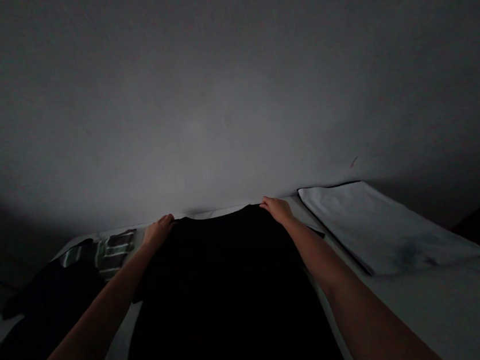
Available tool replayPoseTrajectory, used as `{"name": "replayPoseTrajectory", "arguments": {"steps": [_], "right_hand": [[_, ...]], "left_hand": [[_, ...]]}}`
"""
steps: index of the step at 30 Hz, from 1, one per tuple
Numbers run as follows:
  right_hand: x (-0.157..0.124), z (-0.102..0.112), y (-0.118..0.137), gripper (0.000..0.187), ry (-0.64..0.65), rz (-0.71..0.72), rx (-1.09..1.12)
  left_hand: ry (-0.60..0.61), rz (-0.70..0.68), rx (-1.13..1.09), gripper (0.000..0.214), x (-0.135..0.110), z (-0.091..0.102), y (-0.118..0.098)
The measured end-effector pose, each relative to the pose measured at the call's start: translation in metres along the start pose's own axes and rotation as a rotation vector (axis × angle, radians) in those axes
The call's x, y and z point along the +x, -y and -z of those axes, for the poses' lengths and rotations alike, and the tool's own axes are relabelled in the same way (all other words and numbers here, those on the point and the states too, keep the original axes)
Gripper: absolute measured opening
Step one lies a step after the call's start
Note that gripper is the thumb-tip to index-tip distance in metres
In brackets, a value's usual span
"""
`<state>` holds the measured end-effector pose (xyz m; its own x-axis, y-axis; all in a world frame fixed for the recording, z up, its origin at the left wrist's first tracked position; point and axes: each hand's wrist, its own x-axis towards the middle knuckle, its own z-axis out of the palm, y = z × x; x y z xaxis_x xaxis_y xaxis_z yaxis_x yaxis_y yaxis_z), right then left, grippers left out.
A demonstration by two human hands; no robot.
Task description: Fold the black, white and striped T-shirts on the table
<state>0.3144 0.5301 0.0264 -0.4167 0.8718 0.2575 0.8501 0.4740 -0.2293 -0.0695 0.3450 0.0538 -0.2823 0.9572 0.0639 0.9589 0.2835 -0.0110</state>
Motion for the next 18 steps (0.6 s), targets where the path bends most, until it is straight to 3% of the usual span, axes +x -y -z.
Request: {"name": "replayPoseTrajectory", "arguments": {"steps": [6, 11, 15, 18], "right_hand": [[0.001, -0.005, -0.005, 0.024, 0.019, -0.061, 0.013], [-0.029, 0.019, -0.040, 0.023, 0.107, -0.098, 0.116], [-0.059, 0.052, -0.070, 0.024, 0.279, -0.192, 0.060], [-0.076, 0.072, -0.077, 0.018, 0.278, -0.278, -0.012]], "left_hand": [[0.044, 0.011, 0.033, 0.027, 0.007, 0.003, -0.004], [0.051, 0.019, 0.066, 0.029, -0.005, 0.020, -0.002], [-0.019, -0.030, 0.112, 0.037, -0.038, 0.035, -0.011], [-0.056, -0.134, 0.110, 0.036, -0.082, 0.037, -0.031]]}}
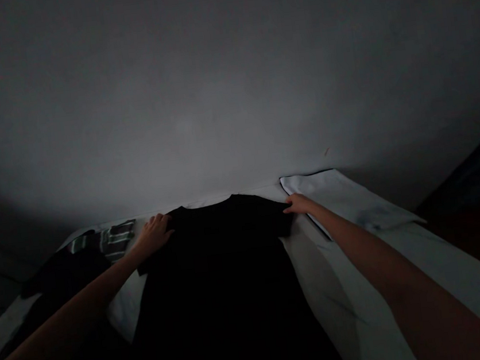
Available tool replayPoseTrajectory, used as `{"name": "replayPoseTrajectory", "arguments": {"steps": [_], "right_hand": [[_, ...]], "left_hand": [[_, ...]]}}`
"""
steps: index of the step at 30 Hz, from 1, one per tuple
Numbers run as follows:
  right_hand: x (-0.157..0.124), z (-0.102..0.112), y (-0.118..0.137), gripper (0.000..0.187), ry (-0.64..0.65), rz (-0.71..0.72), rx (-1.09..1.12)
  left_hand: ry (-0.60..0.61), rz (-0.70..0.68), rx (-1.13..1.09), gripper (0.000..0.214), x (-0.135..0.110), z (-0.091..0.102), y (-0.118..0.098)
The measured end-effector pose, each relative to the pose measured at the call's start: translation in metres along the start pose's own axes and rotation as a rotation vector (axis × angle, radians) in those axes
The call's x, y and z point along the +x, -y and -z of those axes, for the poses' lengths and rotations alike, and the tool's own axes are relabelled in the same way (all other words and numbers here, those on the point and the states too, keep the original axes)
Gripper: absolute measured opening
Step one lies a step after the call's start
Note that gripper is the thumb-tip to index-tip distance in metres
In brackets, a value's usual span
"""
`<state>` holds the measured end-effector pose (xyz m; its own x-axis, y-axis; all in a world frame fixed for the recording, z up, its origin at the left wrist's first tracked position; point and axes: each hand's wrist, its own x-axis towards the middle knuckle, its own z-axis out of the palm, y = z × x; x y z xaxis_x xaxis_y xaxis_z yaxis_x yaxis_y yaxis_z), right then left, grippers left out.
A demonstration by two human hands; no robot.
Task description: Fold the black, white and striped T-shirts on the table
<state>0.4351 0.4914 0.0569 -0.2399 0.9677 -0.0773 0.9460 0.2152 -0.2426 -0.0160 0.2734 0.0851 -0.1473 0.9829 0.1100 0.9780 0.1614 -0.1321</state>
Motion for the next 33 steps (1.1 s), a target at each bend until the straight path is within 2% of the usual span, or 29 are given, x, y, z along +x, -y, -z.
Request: {"name": "replayPoseTrajectory", "arguments": {"steps": [3, 6, 8, 10, 13, 15, 18, 20, 22, 25, 29, 33], "right_hand": [[-0.015, 0.006, 0.006, 0.023, -0.129, -0.111, -0.023], [-0.030, 0.003, 0.027, 0.030, -0.227, -0.209, -0.038], [-0.045, -0.001, 0.047, 0.034, -0.274, -0.215, -0.041], [-0.068, -0.006, 0.066, 0.036, -0.319, -0.109, -0.040], [-0.125, -0.016, 0.076, 0.035, -0.375, 0.195, 0.009], [-0.176, -0.026, 0.065, 0.035, -0.378, 0.310, 0.078], [-0.259, -0.045, 0.033, 0.037, -0.284, 0.241, 0.217], [-0.305, -0.058, 0.016, 0.038, -0.209, 0.160, 0.333], [-0.338, -0.069, 0.010, 0.041, -0.176, 0.102, 0.432], [-0.362, -0.075, 0.018, 0.045, -0.183, 0.062, 0.503], [-0.367, -0.065, 0.021, 0.041, -0.220, 0.047, 0.548], [-0.368, -0.057, -0.004, 0.036, -0.217, 0.017, 0.516]], "left_hand": [[0.019, -0.140, -0.074, 0.037, -0.049, -0.001, -0.031], [0.051, -0.200, -0.158, 0.035, -0.095, -0.006, -0.054], [0.044, -0.189, -0.208, 0.035, -0.124, -0.009, -0.060], [0.011, -0.169, -0.250, 0.036, -0.154, -0.009, -0.058], [-0.054, -0.115, -0.291, 0.037, -0.208, -0.006, -0.048], [-0.102, -0.038, -0.313, 0.035, -0.247, -0.005, -0.041], [-0.136, 0.096, -0.379, 0.035, -0.299, -0.008, -0.038], [-0.132, 0.165, -0.453, 0.037, -0.323, -0.011, -0.041], [-0.103, 0.227, -0.542, 0.039, -0.334, -0.011, -0.048], [-0.041, 0.298, -0.660, 0.038, -0.335, -0.004, -0.060], [-0.043, 0.265, -0.789, 0.030, -0.329, 0.006, -0.060], [-0.016, 0.233, -0.784, 0.020, -0.335, 0.005, -0.050]]}}
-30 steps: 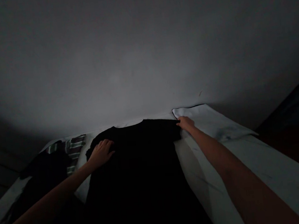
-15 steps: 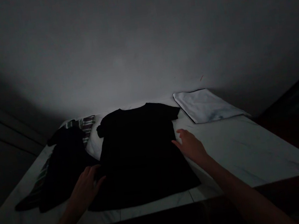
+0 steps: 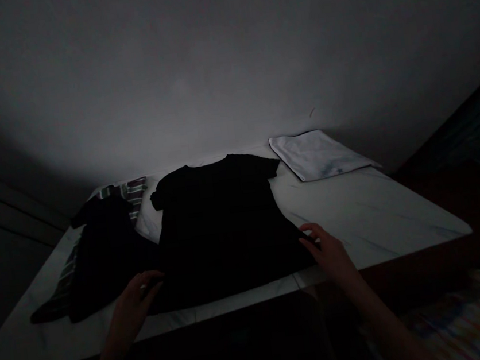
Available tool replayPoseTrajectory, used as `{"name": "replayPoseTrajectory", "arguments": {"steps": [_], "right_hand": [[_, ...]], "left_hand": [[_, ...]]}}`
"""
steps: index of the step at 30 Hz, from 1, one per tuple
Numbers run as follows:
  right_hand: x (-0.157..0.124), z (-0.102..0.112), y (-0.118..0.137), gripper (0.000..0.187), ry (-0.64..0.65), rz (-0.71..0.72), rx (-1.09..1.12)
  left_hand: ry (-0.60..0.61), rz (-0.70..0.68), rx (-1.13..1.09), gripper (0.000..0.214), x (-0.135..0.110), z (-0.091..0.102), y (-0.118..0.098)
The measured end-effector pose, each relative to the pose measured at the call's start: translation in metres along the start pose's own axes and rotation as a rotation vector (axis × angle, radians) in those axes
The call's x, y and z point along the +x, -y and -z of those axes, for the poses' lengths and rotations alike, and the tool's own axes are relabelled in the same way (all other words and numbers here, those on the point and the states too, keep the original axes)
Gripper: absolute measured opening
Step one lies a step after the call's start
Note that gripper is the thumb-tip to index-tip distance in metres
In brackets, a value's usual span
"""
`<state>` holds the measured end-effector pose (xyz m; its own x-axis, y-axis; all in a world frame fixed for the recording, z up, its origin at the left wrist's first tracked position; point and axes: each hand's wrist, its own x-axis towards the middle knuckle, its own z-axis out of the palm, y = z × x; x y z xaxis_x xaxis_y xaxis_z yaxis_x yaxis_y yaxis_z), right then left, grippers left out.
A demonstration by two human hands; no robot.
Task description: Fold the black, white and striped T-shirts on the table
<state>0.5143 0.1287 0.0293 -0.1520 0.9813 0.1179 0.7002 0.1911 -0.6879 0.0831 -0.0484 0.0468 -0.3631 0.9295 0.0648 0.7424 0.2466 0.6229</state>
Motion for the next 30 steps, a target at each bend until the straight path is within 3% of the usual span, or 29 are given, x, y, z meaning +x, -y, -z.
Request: {"name": "replayPoseTrajectory", "arguments": {"steps": [6, 9, 11, 13, 17, 20, 22, 25, 27, 30], "right_hand": [[-0.007, 0.014, -0.035, 0.032, 0.096, 0.021, -0.154], [0.000, 0.015, -0.028, 0.033, 0.100, 0.127, -0.352], [0.014, 0.003, -0.003, 0.036, 0.107, 0.266, -0.433], [0.034, -0.025, 0.039, 0.040, 0.137, 0.412, -0.432], [0.082, -0.098, 0.116, 0.052, 0.253, 0.647, -0.360], [0.114, -0.121, 0.113, 0.057, 0.309, 0.699, -0.386], [0.129, -0.113, 0.082, 0.059, 0.299, 0.647, -0.454], [0.144, -0.094, 0.039, 0.066, 0.198, 0.422, -0.583], [0.154, -0.094, 0.035, 0.068, 0.115, 0.325, -0.619], [0.173, -0.116, 0.063, 0.062, 0.115, 0.483, -0.548]], "left_hand": [[0.144, 0.013, 0.133, 0.021, -0.017, 0.004, 0.013], [0.217, -0.003, 0.299, 0.028, -0.013, 0.016, 0.006], [0.239, -0.105, 0.402, 0.027, 0.004, 0.019, -0.012], [0.197, -0.269, 0.448, 0.026, 0.035, 0.008, -0.041], [0.065, -0.531, 0.391, 0.045, 0.117, -0.048, -0.087], [0.074, -0.485, 0.458, 0.051, 0.157, -0.071, -0.071], [0.095, -0.427, 0.542, 0.053, 0.165, -0.064, -0.039], [0.061, -0.305, 0.657, 0.060, 0.164, -0.042, -0.001], [0.025, -0.237, 0.705, 0.063, 0.168, -0.037, 0.000], [0.001, -0.312, 0.669, 0.058, 0.193, -0.048, -0.027]]}}
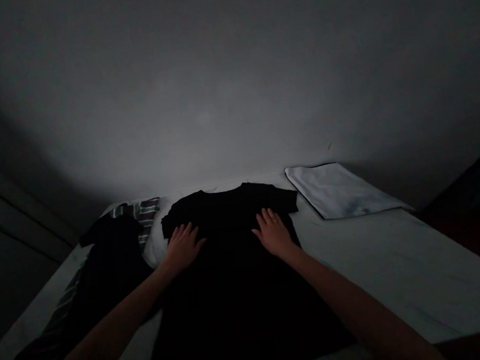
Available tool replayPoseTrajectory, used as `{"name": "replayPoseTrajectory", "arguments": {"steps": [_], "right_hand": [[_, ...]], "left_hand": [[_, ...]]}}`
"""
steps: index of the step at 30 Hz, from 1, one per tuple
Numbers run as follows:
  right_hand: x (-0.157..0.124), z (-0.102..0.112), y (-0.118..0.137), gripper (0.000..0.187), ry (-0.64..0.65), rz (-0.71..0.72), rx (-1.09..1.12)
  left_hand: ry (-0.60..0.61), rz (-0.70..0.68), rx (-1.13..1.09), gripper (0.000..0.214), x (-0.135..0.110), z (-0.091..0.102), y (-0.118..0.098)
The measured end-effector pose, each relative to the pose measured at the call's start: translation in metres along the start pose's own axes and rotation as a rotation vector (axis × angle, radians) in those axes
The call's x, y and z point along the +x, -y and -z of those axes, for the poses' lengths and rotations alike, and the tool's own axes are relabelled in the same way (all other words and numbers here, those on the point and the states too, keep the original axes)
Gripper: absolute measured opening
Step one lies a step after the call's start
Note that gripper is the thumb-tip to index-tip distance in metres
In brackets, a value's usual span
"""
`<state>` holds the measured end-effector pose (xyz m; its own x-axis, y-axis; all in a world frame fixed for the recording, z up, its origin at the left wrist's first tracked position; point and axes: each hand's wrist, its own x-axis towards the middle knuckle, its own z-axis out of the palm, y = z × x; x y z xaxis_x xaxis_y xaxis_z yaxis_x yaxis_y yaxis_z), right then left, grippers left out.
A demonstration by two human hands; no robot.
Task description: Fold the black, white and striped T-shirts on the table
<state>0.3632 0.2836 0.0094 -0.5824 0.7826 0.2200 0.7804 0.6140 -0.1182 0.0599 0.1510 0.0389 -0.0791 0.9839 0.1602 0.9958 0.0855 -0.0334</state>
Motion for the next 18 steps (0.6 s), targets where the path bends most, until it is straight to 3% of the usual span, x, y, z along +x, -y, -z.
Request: {"name": "replayPoseTrajectory", "arguments": {"steps": [2, 4, 7, 11, 14, 18], "right_hand": [[0.027, -0.005, 0.016, 0.058, 0.050, 0.172, 0.072], [0.052, -0.008, 0.016, 0.058, 0.140, 0.231, 0.095], [0.084, -0.009, -0.010, 0.060, 0.194, 0.088, 0.014], [0.127, -0.011, -0.050, 0.058, 0.101, -0.042, -0.077], [0.159, -0.020, -0.063, 0.051, 0.076, -0.022, -0.015], [0.189, -0.035, -0.074, 0.048, -0.010, -0.035, 0.048]], "left_hand": [[-0.009, -0.087, -0.058, 0.055, 0.028, -0.002, -0.010], [0.034, -0.096, -0.076, 0.053, 0.051, -0.006, -0.005], [0.057, 0.049, -0.028, 0.047, 0.074, -0.010, 0.027], [-0.026, 0.220, -0.037, 0.038, 0.110, -0.004, 0.065], [-0.051, 0.275, -0.044, 0.037, 0.146, -0.003, 0.076], [-0.040, 0.359, -0.056, 0.033, 0.184, -0.015, 0.085]]}}
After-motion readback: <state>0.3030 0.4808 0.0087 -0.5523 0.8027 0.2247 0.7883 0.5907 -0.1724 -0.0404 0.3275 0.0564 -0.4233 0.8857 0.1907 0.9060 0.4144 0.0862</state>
